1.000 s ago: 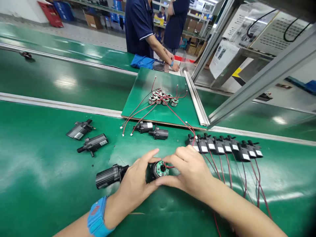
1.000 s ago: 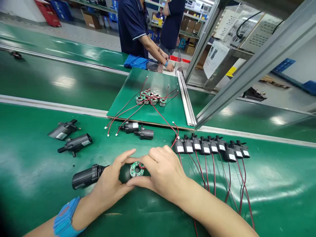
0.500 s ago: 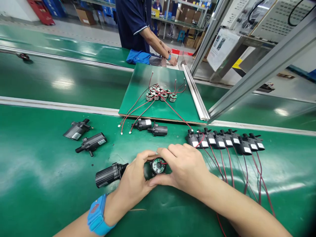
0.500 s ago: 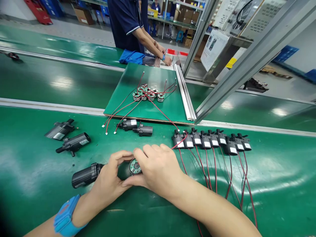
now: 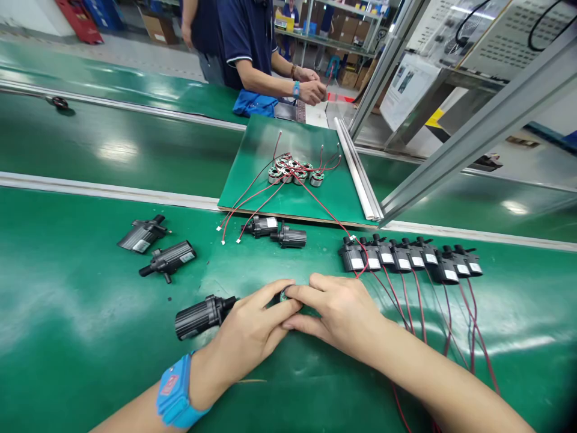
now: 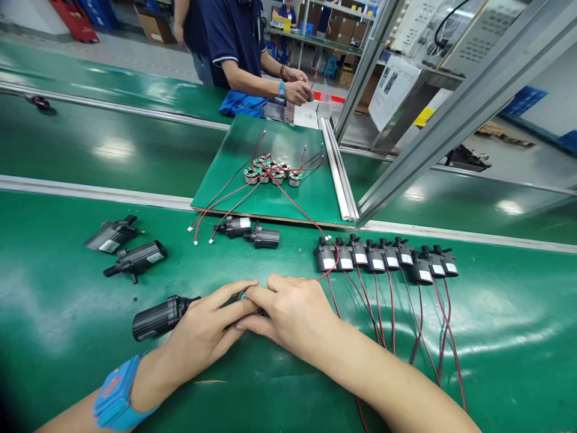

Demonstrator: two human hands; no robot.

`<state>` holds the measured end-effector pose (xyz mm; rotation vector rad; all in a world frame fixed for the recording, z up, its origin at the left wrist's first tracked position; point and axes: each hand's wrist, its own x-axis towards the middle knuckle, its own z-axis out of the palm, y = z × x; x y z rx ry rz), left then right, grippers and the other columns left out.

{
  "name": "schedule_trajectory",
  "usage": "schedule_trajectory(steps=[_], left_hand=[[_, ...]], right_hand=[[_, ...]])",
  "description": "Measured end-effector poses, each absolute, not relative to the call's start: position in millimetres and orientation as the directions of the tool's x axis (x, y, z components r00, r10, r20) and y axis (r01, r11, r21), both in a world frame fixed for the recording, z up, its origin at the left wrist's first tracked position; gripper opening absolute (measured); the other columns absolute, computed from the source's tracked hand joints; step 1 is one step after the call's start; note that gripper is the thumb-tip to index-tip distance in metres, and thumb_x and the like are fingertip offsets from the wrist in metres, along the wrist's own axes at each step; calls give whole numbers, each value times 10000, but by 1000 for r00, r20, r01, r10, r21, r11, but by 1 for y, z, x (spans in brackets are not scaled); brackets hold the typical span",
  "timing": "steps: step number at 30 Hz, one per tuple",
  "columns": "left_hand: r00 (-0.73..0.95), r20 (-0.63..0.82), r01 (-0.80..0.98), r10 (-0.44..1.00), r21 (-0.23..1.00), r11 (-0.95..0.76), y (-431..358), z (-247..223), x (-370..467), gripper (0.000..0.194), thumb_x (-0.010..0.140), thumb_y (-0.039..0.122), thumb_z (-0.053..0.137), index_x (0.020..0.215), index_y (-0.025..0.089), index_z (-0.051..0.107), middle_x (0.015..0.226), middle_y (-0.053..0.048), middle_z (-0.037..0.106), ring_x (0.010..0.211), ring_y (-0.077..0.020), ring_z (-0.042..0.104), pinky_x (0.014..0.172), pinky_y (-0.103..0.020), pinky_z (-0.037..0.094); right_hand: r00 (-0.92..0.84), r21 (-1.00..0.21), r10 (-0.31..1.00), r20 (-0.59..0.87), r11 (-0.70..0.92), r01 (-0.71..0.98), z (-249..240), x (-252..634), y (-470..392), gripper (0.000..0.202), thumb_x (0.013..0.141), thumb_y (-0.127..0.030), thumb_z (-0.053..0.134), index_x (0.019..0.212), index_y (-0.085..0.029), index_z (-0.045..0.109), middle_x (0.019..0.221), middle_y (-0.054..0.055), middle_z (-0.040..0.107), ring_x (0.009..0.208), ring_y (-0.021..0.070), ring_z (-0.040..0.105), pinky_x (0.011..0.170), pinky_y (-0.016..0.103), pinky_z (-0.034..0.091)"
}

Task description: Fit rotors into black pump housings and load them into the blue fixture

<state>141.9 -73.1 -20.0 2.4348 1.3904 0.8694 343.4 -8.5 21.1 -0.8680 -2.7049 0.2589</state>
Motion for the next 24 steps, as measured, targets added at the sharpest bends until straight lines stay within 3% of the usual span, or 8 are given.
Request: schedule_trajectory(steps=[6, 11, 13, 15, 18, 21, 24], left_hand=[[386, 488, 707, 783, 388, -591, -77, -20, 140, 202, 957, 139, 506, 1082, 194, 656, 1330, -130, 586, 1192, -216, 624, 985, -291, 546], [364, 317, 696, 876, 532, -481, -67, -17, 145, 197, 983, 187, 494, 1129, 231, 619, 1274, -86, 613, 1171, -195, 625, 971, -290, 540], [326, 281, 682, 902, 591, -431, -63, -16, 146, 195, 984, 202, 505, 1153, 242, 595, 1265, -78, 614, 1220, -201, 591, 1000, -303, 517], [283, 265, 671, 922, 633, -387, -60, -17, 145, 178, 970, 208, 526, 1136, 241, 579, 1255, -81, 610, 1231, -209, 575, 1004, -320, 506], [227, 216, 657, 949, 685, -314, -57, -18, 145, 202, 932, 223, 564, 1132, 237, 545, 1191, -84, 620, 1121, -216, 626, 946, -350, 525], [205, 72, 664, 976, 722, -193, -49, -15, 147, 400, 860, 245, 627, 1222, 230, 458, 1135, -81, 667, 922, -219, 689, 792, -350, 562], [262, -36, 735, 964, 655, -176, -36, -8, 151, 360, 820, 214, 628, 1164, 222, 524, 1018, -46, 709, 816, -225, 695, 742, -352, 554]], right_hand=[[-762, -117, 530, 371, 841, 528, 15, 341, -18, 429, 1021, -558, 410, 1128, -246, 684, 725, -9, 572, 620, 139, 514, 586, 308, 277], [-762, 134, 511, 399, 789, 599, 27, 357, -25, 384, 1001, -506, 504, 1205, -228, 672, 702, -5, 570, 633, 164, 518, 603, 346, 298], [-743, 272, 499, 445, 716, 643, 44, 379, -36, 363, 986, -402, 568, 1288, -212, 639, 674, -1, 573, 622, 171, 510, 609, 359, 309], [-712, 324, 530, 460, 646, 691, 60, 406, -50, 383, 988, -298, 549, 1361, -222, 593, 690, 17, 616, 634, 181, 534, 628, 365, 345], [-703, 217, 602, 378, 681, 700, 66, 446, -70, 387, 1022, -301, 411, 1363, -259, 590, 728, 43, 660, 634, 183, 592, 595, 338, 421], [-741, 54, 630, 231, 752, 657, 43, 469, -86, 358, 1040, -300, 357, 1207, -263, 671, 674, 20, 638, 557, 143, 620, 479, 266, 451], [-741, -65, 668, 69, 744, 665, 11, 479, -101, 365, 1049, -241, 332, 1164, -244, 678, 740, 18, 688, 636, 131, 695, 513, 198, 515]])
